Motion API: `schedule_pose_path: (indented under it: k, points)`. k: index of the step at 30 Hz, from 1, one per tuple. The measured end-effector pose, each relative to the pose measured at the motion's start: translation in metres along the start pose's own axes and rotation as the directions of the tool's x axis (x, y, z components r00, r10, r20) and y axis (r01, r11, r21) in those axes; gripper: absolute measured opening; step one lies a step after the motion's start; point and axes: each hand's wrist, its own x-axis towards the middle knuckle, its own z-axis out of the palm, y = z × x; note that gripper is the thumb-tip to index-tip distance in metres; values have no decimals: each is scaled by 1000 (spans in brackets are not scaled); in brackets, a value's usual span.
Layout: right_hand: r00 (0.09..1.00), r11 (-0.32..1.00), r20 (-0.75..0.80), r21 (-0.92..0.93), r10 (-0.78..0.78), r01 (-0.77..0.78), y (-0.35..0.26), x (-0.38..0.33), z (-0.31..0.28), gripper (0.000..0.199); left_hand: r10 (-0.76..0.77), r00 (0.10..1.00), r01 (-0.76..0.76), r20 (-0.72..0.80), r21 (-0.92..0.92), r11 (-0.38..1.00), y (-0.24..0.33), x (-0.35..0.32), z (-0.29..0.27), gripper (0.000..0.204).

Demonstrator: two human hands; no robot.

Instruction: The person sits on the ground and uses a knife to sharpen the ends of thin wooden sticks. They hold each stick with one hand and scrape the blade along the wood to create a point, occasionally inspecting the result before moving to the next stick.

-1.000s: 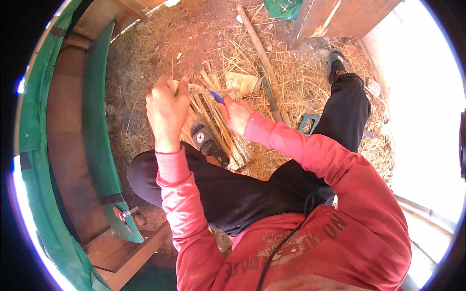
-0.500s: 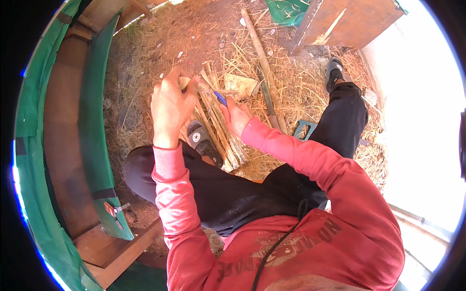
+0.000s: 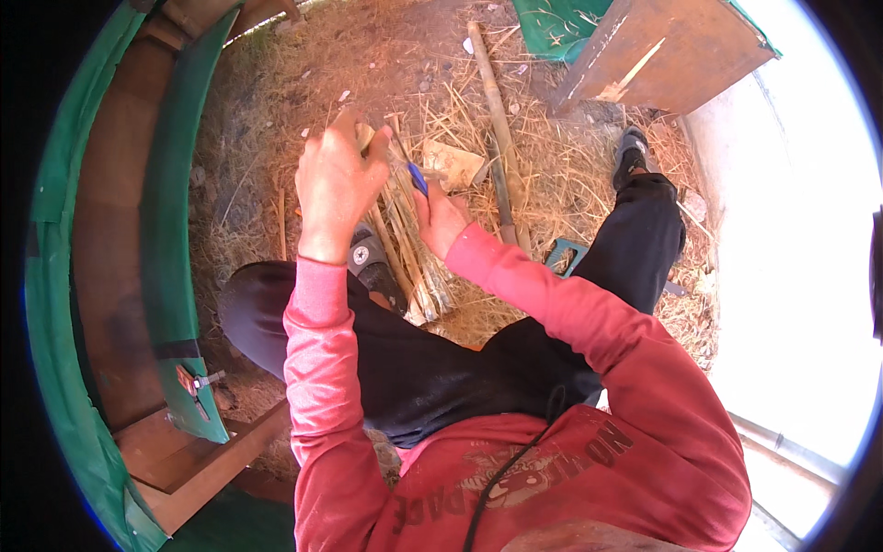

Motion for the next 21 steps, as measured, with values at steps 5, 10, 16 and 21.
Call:
schedule_pose_path:
  k: [5,10,16,21]
  points:
    - [999,999,40,32,-10,9,-5,8,2,22,-65,998,65,25,6,998,-12,2,-10,27]
    - [999,982,2,-182,53,-51,36,12,17,27,-22,1000,22,-11,1,1000,0,3,-3,26]
    - [991,991,70,-70,115,-110,-5,0,3,29,-29,999,29,16,6,1000,0,2,-5,27]
    - [995,996,81,-72,55,-49,32,15,13,27,-43,999,43,-5,-3,999,-8,-1,-5,28]
